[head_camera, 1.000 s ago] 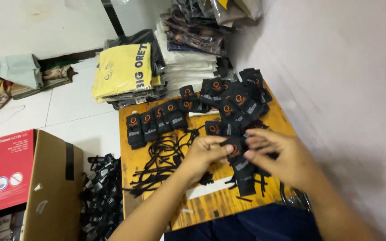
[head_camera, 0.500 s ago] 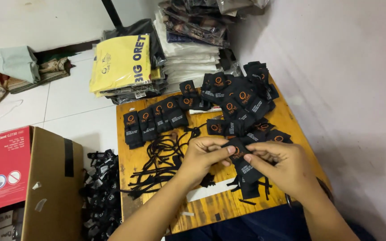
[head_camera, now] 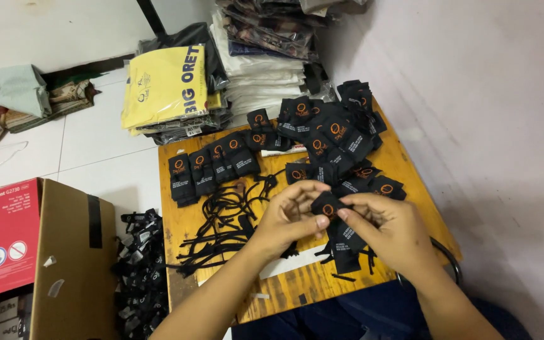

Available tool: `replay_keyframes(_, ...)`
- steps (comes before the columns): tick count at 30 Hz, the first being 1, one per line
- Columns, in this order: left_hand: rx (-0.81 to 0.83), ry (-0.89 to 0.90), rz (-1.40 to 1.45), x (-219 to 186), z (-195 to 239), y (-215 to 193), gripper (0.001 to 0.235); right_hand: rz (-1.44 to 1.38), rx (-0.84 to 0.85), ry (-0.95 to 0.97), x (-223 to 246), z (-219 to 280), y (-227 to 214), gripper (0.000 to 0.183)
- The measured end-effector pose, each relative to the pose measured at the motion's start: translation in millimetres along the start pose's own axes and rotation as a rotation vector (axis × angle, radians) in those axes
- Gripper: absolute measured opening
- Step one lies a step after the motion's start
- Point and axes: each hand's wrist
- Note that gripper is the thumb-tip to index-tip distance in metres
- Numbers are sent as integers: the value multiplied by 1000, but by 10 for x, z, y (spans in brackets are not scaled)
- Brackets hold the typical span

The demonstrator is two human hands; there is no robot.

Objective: The person sits on the floor and uses scissors to trim the excess length of black cords attached to small black pouches. The person handles the pouches one by one, cuts the cords, and places the finished items on a wooden table.

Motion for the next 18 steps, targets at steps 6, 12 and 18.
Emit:
replay_keyframes(6,-81,-9,-136,119,-8,-42,16,44,51,-20,-26,5,4,14)
replay_keyframes(12,-127,8,-157,30,7,62,12,45,69,16,-56,1,21,14)
replay_keyframes(18,-153,4,-125,82,5,5,12,-1,89,45,-141,2,1,13)
Point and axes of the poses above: each hand's wrist, its own z-axis away from the middle knuckle, its own y-axis out of the palm, x = y × z, and after that the axes turned 7 degrees about z, right-handed
